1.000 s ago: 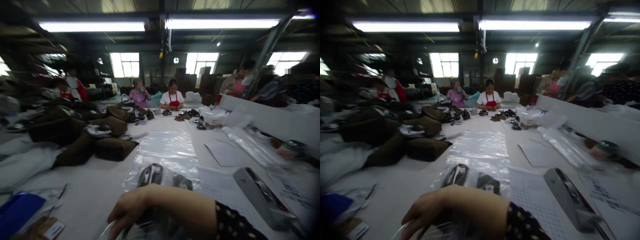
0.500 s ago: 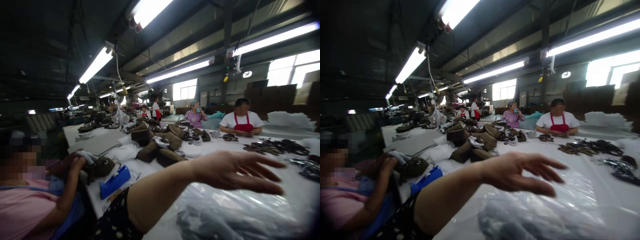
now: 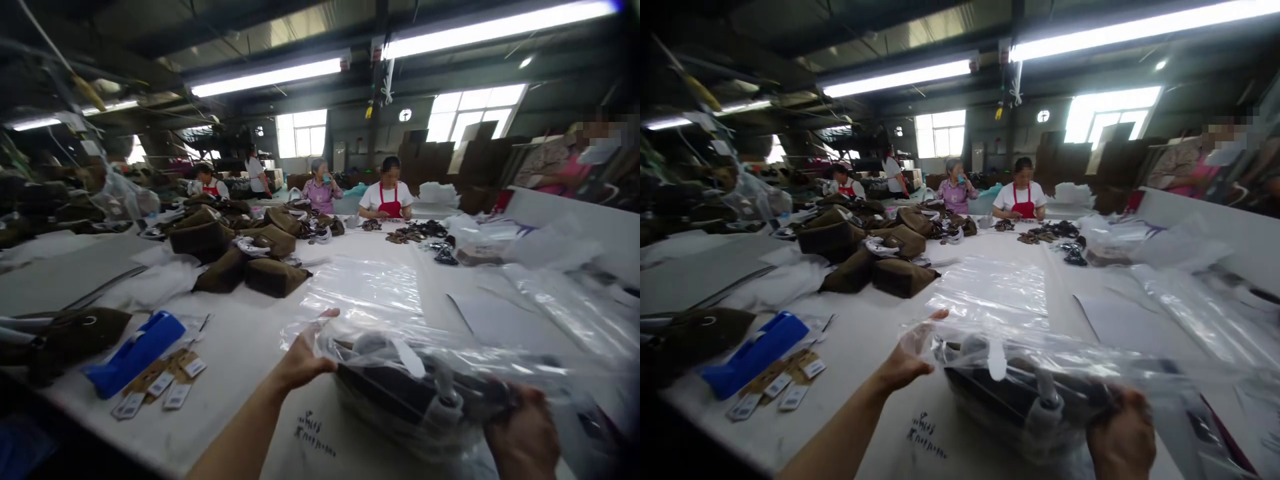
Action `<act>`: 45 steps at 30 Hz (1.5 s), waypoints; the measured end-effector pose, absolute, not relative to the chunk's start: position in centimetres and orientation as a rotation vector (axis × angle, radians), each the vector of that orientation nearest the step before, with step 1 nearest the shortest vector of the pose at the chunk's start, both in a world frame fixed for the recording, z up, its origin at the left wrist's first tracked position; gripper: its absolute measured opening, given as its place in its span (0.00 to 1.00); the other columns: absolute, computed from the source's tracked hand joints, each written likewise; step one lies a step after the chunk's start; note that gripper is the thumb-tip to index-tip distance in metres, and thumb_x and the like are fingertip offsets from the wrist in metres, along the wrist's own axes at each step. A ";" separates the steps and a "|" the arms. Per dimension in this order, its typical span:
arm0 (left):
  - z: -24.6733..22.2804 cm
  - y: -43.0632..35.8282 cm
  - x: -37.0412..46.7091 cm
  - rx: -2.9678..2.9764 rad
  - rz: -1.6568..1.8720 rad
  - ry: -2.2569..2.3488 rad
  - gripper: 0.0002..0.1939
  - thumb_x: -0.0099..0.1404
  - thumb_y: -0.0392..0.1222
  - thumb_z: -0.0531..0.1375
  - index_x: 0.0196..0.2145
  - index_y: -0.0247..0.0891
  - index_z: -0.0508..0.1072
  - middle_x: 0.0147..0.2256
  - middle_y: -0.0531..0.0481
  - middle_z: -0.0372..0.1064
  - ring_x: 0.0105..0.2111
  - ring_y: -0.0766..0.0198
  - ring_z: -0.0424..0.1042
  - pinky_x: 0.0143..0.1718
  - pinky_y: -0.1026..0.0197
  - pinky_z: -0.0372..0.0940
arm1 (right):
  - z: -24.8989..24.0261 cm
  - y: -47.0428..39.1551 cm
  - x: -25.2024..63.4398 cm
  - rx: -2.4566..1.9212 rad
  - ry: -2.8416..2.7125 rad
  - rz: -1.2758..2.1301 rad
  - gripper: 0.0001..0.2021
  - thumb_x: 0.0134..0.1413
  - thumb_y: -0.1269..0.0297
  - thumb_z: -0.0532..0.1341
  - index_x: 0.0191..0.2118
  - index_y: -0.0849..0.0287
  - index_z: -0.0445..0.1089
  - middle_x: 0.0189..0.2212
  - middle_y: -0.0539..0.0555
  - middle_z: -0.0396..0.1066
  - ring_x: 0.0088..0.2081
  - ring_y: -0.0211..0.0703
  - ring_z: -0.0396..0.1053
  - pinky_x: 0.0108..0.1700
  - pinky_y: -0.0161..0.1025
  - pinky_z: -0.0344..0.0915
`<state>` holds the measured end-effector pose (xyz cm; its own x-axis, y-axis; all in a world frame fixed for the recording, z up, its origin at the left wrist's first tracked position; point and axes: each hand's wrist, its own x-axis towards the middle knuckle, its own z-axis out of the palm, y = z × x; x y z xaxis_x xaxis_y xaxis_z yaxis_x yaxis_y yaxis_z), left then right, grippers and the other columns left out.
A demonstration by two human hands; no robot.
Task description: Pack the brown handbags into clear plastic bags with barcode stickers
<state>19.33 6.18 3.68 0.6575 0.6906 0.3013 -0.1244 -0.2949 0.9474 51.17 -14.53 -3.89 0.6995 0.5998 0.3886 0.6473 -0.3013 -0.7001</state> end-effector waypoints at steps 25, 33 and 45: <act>7.8 5.1 15.0 1.326 1.359 0.285 0.08 0.56 0.45 0.64 0.25 0.38 0.75 0.27 0.49 0.69 0.31 0.62 0.67 0.35 0.59 0.62 | 15.2 -5.3 41.4 -1.823 -2.213 1.042 0.17 0.59 0.54 0.51 0.32 0.59 0.72 0.17 0.48 0.66 0.21 0.37 0.64 0.27 0.34 0.58; 8.3 4.7 15.0 1.297 1.342 0.349 0.08 0.55 0.45 0.65 0.25 0.37 0.75 0.26 0.49 0.69 0.30 0.62 0.67 0.35 0.60 0.61 | 15.4 -3.4 38.4 -1.680 -2.268 1.525 0.19 0.49 0.49 0.59 0.38 0.59 0.73 0.28 0.49 0.71 0.28 0.37 0.65 0.26 0.31 0.57; 9.0 4.3 12.6 1.420 1.271 0.375 0.07 0.52 0.45 0.67 0.25 0.39 0.77 0.26 0.48 0.71 0.28 0.61 0.68 0.30 0.60 0.64 | 11.4 -5.3 36.9 -1.670 -2.590 -0.717 0.10 0.48 0.81 0.54 0.34 0.64 0.70 0.23 0.56 0.70 0.24 0.45 0.67 0.26 0.38 0.58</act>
